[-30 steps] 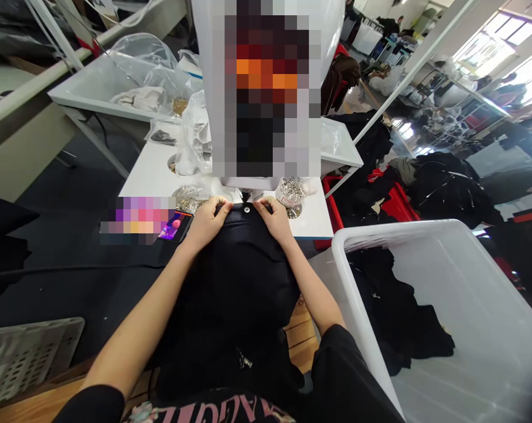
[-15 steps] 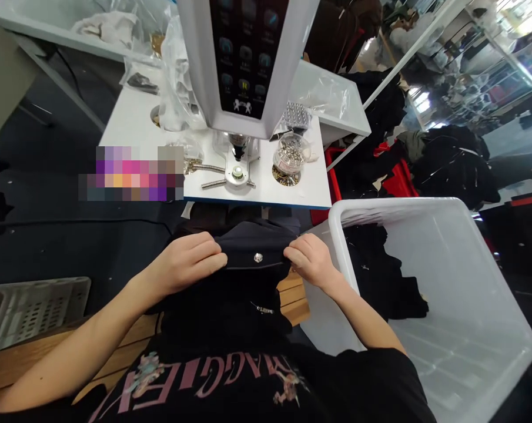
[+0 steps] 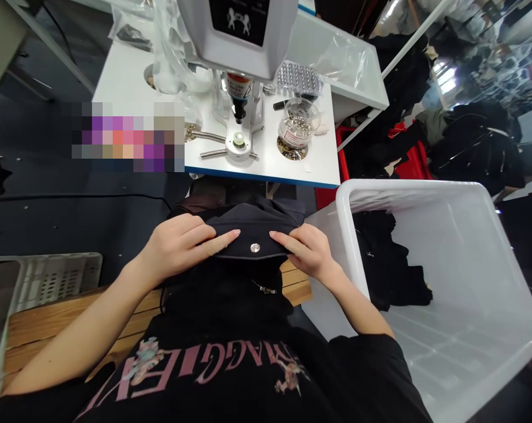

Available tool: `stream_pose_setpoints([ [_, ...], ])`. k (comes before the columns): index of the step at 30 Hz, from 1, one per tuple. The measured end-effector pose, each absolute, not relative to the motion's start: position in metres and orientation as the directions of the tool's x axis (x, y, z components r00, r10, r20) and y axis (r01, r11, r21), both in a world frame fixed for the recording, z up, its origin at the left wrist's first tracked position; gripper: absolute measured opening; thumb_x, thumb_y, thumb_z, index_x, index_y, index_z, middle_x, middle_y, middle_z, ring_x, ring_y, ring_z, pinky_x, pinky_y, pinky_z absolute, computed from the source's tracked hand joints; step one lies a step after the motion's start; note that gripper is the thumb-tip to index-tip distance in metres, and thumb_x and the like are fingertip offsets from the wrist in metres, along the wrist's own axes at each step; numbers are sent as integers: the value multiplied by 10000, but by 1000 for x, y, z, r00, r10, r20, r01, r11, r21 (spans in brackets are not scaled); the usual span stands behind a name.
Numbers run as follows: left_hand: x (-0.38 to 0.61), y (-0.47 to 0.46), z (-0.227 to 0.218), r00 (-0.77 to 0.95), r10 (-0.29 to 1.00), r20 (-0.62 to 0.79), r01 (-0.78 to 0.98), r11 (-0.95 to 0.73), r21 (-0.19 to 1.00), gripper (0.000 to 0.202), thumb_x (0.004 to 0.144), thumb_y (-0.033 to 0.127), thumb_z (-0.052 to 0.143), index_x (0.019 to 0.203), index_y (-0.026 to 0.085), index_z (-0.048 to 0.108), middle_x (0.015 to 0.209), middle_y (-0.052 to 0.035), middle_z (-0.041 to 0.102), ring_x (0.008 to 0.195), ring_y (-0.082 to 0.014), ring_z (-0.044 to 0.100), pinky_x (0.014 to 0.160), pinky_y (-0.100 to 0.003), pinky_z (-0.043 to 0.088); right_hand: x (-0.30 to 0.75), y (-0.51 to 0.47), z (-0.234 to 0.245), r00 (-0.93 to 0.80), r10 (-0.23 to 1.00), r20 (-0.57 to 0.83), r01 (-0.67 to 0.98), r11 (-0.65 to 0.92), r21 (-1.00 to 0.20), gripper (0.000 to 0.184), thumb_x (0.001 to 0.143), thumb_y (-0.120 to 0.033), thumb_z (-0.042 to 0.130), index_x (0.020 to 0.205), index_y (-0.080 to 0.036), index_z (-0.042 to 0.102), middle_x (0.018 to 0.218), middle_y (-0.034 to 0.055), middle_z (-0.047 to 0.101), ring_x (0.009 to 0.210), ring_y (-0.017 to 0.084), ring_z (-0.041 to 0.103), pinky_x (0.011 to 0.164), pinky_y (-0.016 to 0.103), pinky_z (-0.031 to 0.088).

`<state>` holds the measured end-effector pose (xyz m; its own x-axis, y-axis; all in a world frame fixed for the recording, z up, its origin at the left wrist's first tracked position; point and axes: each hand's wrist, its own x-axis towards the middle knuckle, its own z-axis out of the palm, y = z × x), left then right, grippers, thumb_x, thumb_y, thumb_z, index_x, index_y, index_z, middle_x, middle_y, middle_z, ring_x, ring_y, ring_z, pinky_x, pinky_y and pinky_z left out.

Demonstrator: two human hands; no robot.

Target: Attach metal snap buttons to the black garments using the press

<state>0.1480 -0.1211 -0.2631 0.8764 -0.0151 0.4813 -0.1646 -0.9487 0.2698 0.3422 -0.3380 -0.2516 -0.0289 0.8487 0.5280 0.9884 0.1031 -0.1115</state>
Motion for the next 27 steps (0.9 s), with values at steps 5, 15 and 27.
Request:
stream_pose_setpoints([
  [5,134,-125,-278,854,-12,519,-170,-951,258,339,882,172,460,1078,372,652,557,12,507,527,-145,556,525,-281,470,335,-345,-262,-4,882,471,991,66,-115,375,926,-142,380,1144,-329,621,655,6,494,547,115,432,541,272,388],
  [15,89,-127,-353,812,584,-4,541,-749,382,847,731,608,586,1405,164,328,1308,-203,493,1204,-406,456,950,-563,394,381,-354,-335,431,825,366,894,-337,-294,559,841,-93,322,1370,-217,453,826,59,514,741,170,497,645,282,453],
  [27,60,-149,-358,734,679,12,486,-539,688,634,843,468,440,1390,179,300,1384,-179,411,1301,-345,387,1070,-529,346,375,-358,-299,662,749,-20,458,-427,-780,213,758,-196,480,881,-200,653,855,22,669,821,192,613,777,323,478],
])
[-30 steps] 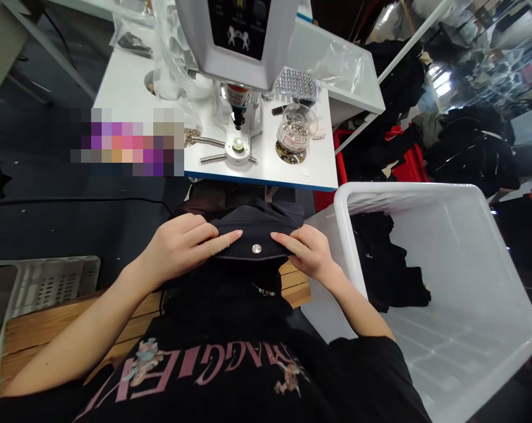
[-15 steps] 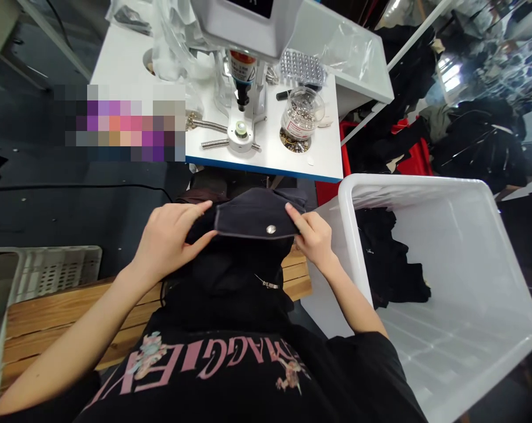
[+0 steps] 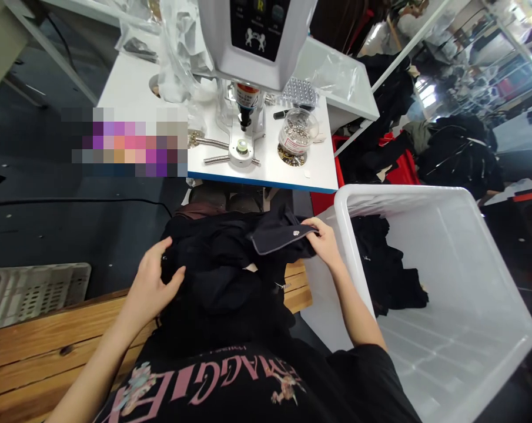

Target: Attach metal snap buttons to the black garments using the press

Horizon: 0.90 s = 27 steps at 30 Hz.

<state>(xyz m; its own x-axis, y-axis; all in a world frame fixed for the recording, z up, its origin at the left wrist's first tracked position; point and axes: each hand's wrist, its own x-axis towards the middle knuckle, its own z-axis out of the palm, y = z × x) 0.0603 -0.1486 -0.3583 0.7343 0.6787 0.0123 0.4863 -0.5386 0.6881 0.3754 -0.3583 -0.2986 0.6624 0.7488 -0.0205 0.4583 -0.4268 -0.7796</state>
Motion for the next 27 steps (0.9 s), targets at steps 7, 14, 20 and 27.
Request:
stream_pose_setpoints([
  [7,174,-185,-243,969,221,114,30,-561,827,609,809,586,534,1260,178,498,1214,-104,591,1109,-282,553,973,-410,431,361,-335,-194,284,824,-491,112,-537,-836,145,758,-274,586,676,-166,635,633,-29,581,593,104,530,576,222,408],
  [14,183,-180,-247,978,170,-119,142,-133,981,363,915,467,424,925,175,639,883,-9,647,823,-147,579,733,-221,443,379,-330,-203,63,757,-650,-226,-624,-748,169,688,-289,696,723,-129,652,717,8,640,628,106,574,584,206,425],
  [20,183,-171,-262,934,248,-255,255,34,966,412,873,532,466,976,163,618,905,-45,657,839,-181,608,755,-268,483,384,-332,-226,117,802,-586,-277,-540,-794,226,707,-330,716,814,-137,668,750,7,654,664,118,596,631,219,448],
  [27,73,-146,-375,707,677,-203,623,-461,632,893,627,615,650,1355,176,376,1466,-172,315,1360,-372,267,1110,-552,208,409,-369,-372,703,615,-358,-233,-276,-932,444,742,-528,620,1053,-211,622,1098,26,646,1039,174,575,946,297,424],
])
